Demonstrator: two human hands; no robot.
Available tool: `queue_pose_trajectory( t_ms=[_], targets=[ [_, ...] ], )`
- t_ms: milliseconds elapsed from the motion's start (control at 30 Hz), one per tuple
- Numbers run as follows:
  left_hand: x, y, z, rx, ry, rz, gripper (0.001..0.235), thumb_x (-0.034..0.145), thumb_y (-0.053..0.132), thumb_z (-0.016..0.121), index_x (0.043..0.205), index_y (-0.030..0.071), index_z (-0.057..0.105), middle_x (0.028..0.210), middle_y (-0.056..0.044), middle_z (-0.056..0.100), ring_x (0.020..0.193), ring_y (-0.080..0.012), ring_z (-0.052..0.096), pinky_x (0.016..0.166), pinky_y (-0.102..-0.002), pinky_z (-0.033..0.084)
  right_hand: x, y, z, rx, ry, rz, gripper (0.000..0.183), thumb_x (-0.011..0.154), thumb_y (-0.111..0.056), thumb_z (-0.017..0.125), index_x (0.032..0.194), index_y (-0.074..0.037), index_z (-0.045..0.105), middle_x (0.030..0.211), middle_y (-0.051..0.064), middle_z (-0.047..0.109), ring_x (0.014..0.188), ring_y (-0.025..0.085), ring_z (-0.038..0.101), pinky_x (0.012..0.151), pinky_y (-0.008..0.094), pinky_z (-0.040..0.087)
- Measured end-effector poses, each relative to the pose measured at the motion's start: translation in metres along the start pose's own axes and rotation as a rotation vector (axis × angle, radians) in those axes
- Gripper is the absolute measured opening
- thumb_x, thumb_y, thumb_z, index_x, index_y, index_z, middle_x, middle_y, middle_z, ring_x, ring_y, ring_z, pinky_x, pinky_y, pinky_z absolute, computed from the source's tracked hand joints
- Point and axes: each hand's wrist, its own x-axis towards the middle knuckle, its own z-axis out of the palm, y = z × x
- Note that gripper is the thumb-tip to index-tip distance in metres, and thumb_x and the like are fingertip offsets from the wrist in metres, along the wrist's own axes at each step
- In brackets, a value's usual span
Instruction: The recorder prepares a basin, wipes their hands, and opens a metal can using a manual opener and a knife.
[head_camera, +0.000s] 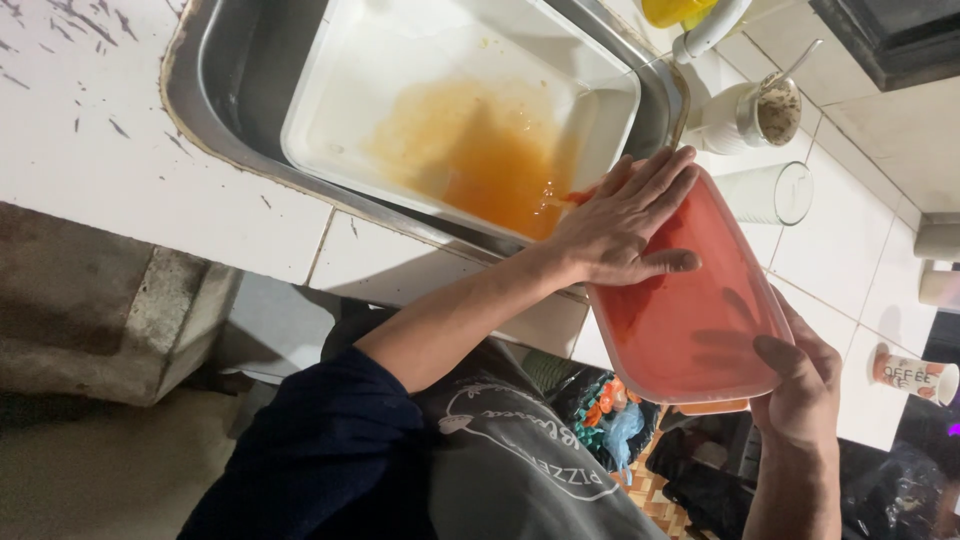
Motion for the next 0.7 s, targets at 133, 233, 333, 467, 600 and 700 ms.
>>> queue_pose_trajectory(
  t_ms=[133,233,333,467,600,700],
  targets=[
    [0.0,0.0,-0.002,-0.002,0.005,-0.002,0.108,0.092,0.087,0.021,0.167,0.011,0.009,0.175,-0.009,0.004,0.163,-0.0272,0.007,0.135,-0.051,0.008,0.001,0.002,-0.004,0.017,-0.008,0.006,0.076,0.084,-0.01,0.057,0.15,0.024,0.04,0.146,0.036,0.055,0.129,0.04,0.061,0.109,0.043,0.051],
    [-0.001,0.0,-0.004,-0.012,0.001,-0.006,0.108,0.093,0.087,0.021,0.168,0.01,0.009,0.175,-0.009,0.004,0.164,-0.0268,0.007,0.135,-0.051,0.008,0.001,0.002,-0.003,0.015,0.002,0.026,0.077,0.083,-0.01,0.057,0.151,0.023,0.04,0.144,0.036,0.055,0.127,0.04,0.061,0.107,0.043,0.052],
    [0.0,0.0,-0.004,-0.026,0.009,0.0,0.108,0.093,0.087,0.021,0.167,0.01,0.009,0.176,-0.009,0.004,0.164,-0.0265,0.007,0.135,-0.051,0.008,0.001,-0.001,-0.001,-0.025,0.02,0.036,0.077,0.082,-0.01,0.055,0.15,0.022,0.041,0.143,0.035,0.057,0.126,0.04,0.063,0.106,0.044,0.053],
    [0.002,-0.002,-0.002,-0.005,-0.001,-0.003,0.109,0.092,0.087,0.02,0.167,0.01,0.009,0.175,-0.009,0.003,0.164,-0.0261,0.007,0.135,-0.05,0.008,0.003,0.002,-0.001,-0.032,0.017,0.018,0.076,0.081,-0.01,0.055,0.149,0.022,0.042,0.143,0.036,0.057,0.127,0.04,0.063,0.107,0.044,0.053],
    [0.002,-0.002,-0.002,0.047,-0.043,0.001,0.111,0.089,0.089,0.017,0.167,0.009,0.01,0.174,-0.01,0.003,0.162,-0.027,0.007,0.133,-0.051,0.007,0.002,0.012,-0.005,0.001,0.038,0.035,0.076,0.081,-0.011,0.057,0.149,0.021,0.043,0.143,0.035,0.056,0.125,0.039,0.063,0.107,0.045,0.052],
    [-0.001,-0.002,-0.003,0.054,-0.05,0.011,0.111,0.091,0.089,0.015,0.168,0.008,0.01,0.176,-0.011,0.003,0.164,-0.0297,0.009,0.135,-0.051,0.007,0.001,0.03,-0.01,0.101,0.004,0.029,0.076,0.083,-0.009,0.061,0.151,0.02,0.043,0.145,0.034,0.056,0.129,0.037,0.061,0.112,0.044,0.05]
  ],
)
